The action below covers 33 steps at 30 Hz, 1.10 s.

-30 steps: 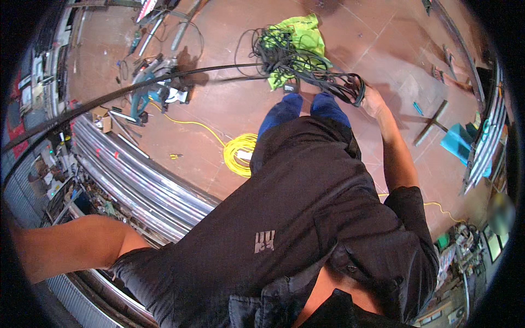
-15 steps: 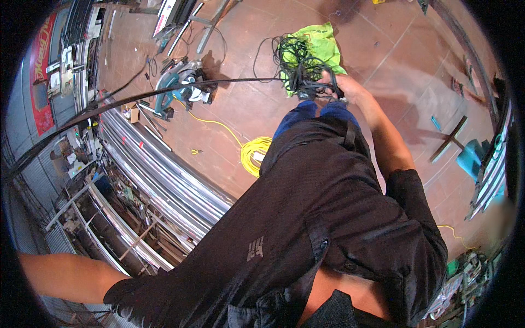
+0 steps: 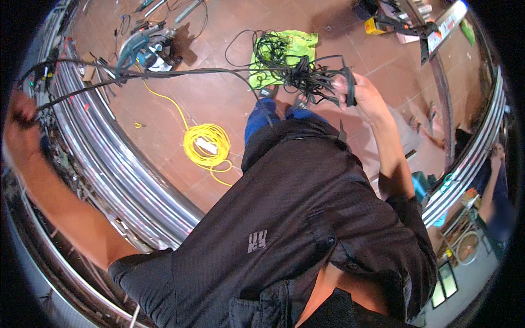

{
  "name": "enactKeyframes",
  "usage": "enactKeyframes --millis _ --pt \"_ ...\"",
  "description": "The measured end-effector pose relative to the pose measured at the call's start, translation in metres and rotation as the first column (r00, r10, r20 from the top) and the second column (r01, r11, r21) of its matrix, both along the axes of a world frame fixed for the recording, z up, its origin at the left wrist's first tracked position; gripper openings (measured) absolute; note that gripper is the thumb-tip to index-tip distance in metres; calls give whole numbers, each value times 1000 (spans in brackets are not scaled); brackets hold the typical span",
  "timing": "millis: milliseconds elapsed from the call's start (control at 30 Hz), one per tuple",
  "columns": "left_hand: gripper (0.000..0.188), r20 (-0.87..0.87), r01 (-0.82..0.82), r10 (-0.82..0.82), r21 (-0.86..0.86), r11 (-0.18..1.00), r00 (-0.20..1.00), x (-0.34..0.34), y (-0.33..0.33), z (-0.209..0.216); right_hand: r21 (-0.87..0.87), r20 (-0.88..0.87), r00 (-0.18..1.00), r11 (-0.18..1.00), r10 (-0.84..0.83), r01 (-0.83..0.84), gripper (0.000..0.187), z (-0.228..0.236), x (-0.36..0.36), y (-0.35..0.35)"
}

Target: The person untangles black cables, measures and cuts them with scissors, and inserts them into long white light bars clamped on a workbench. A coworker handles similar light bars nearby. The person repeats the cut-and-insert cycle on multiple bars.

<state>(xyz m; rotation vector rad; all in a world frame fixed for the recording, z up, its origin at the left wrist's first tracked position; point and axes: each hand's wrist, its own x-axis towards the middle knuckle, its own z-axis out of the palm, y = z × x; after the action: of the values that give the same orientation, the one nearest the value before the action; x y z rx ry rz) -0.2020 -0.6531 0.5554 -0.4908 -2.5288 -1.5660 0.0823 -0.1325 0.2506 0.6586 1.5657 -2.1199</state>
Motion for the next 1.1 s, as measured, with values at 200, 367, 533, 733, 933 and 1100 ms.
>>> enactKeyframes --millis 200,367,533,733,933,1100 --pt "30 342 -193 118 196 961 932 36 11 -205 149 -178 984 988 -25 52 33 82 -1 17" --pt "28 595 -193 19 230 954 803 64 59 -331 104 -443 896 990 -41 96 47 129 12 29" --pt "26 801 -318 -106 351 881 589 84 109 -412 187 -541 837 982 80 27 35 170 9 34" --pt "25 782 -248 -187 400 883 595 79 135 -445 675 -281 932 738 228 23 41 215 5 16" --pt "26 753 -314 -152 437 843 640 61 123 -434 620 -94 996 782 -6 64 43 170 5 4" --pt "25 733 -267 -165 434 860 660 58 115 -420 553 -250 967 827 53 98 39 134 10 -1"
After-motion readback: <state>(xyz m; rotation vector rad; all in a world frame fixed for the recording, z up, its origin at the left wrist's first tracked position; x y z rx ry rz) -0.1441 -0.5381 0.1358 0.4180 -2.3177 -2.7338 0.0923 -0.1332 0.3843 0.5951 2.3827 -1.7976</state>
